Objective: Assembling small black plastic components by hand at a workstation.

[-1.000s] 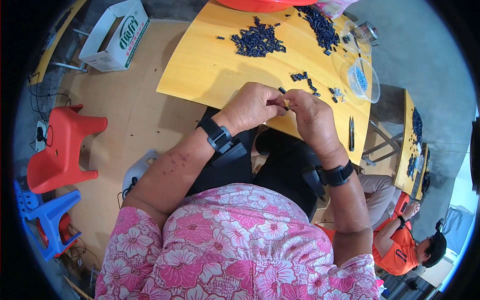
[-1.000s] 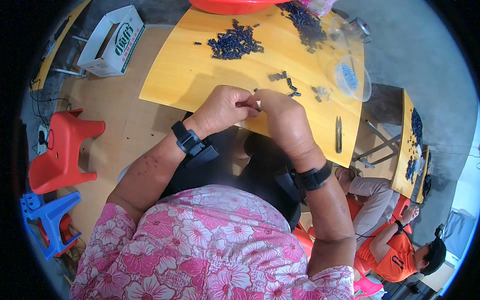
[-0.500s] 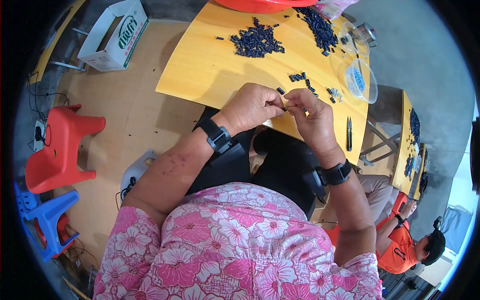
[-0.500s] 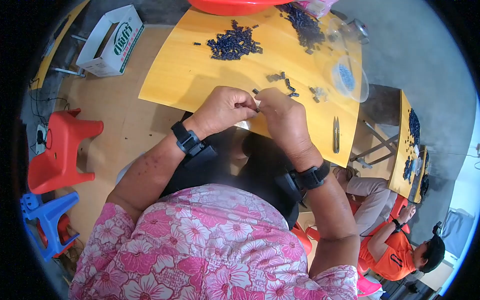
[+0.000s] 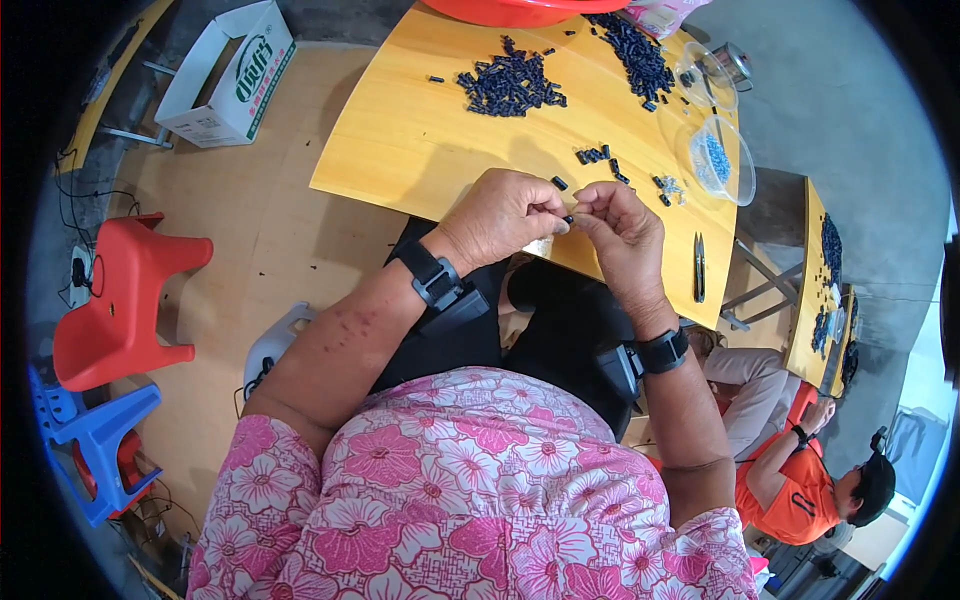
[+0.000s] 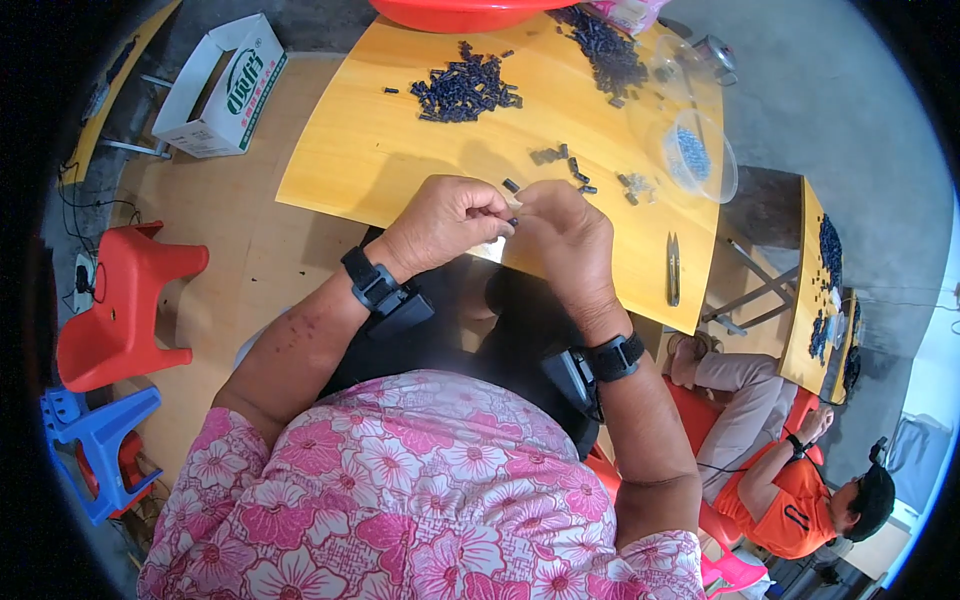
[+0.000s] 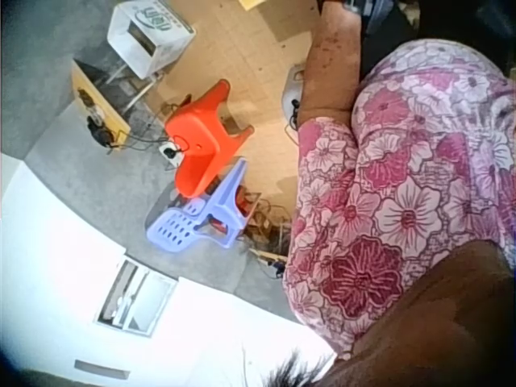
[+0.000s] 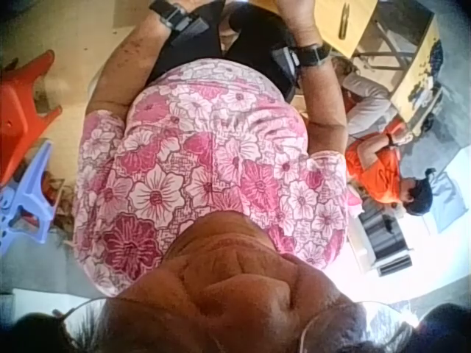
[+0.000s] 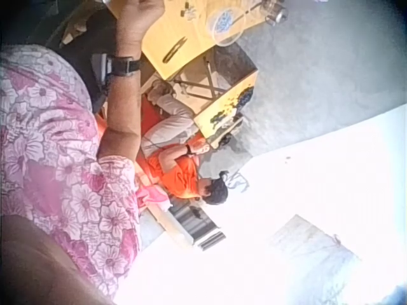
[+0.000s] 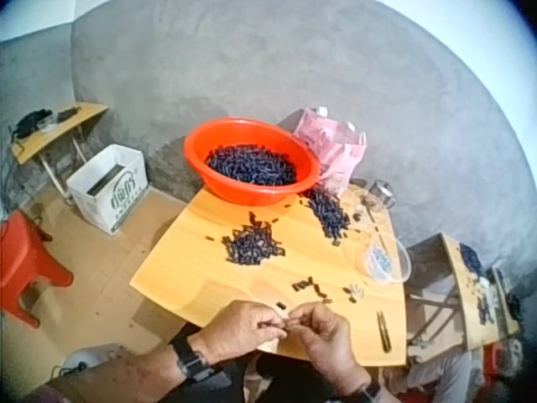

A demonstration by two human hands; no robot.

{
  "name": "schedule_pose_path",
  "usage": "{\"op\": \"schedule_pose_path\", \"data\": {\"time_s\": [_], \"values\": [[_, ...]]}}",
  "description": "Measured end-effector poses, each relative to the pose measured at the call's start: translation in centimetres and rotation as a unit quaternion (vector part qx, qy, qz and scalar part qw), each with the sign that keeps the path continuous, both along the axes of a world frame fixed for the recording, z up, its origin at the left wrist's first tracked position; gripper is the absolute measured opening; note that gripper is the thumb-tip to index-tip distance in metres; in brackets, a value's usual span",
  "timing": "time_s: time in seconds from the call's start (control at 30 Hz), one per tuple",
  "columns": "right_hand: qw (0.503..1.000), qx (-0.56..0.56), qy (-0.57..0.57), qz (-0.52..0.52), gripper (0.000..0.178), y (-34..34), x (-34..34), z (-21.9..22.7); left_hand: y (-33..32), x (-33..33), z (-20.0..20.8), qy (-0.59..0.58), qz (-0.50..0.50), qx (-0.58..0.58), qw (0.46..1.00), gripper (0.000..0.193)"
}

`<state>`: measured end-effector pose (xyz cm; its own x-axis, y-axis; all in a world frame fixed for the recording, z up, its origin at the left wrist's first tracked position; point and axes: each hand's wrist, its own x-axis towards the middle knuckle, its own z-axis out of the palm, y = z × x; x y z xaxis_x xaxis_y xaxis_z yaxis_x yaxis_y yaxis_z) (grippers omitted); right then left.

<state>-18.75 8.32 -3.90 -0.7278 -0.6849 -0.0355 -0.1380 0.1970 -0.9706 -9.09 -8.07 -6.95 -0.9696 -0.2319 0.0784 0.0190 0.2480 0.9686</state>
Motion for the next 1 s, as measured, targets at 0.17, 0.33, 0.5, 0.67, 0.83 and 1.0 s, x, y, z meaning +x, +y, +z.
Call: {"op": "schedule_pose_path", "data": {"time_s": [0.17,0.33,0.5,0.67,0.83,1.0], "values": [[0.998,0.014,0.067,-0.008,0.019,0.0,0.4,0.4,-0.1,0.1,0.3,-0.01,0.008,-0.003,1.0,0.01],[0.998,0.007,0.056,-0.029,0.02,0.1,0.1,-0.1,0.0,0.1,0.2,-0.008,0.007,0.002,1.0,0.008],[0.989,0.04,0.143,0.004,0.021,0.1,0.3,0.2,0.1,0.2,0.3,-0.004,0.006,-0.006,1.0,0.008],[0.978,0.058,0.198,0.016,0.018,-0.1,0.5,0.6,0.0,0.2,0.2,0.001,0.006,-0.006,1.0,0.009],[0.951,0.069,0.298,0.05,0.016,-0.7,1.0,2.0,-0.1,0.3,0.8,0.001,0.009,-0.034,0.999,0.011],[0.924,0.078,0.369,0.055,0.025,-0.7,1.1,1.8,-0.1,0.2,0.7,0.003,0.018,-0.031,0.999,0.011]]}}
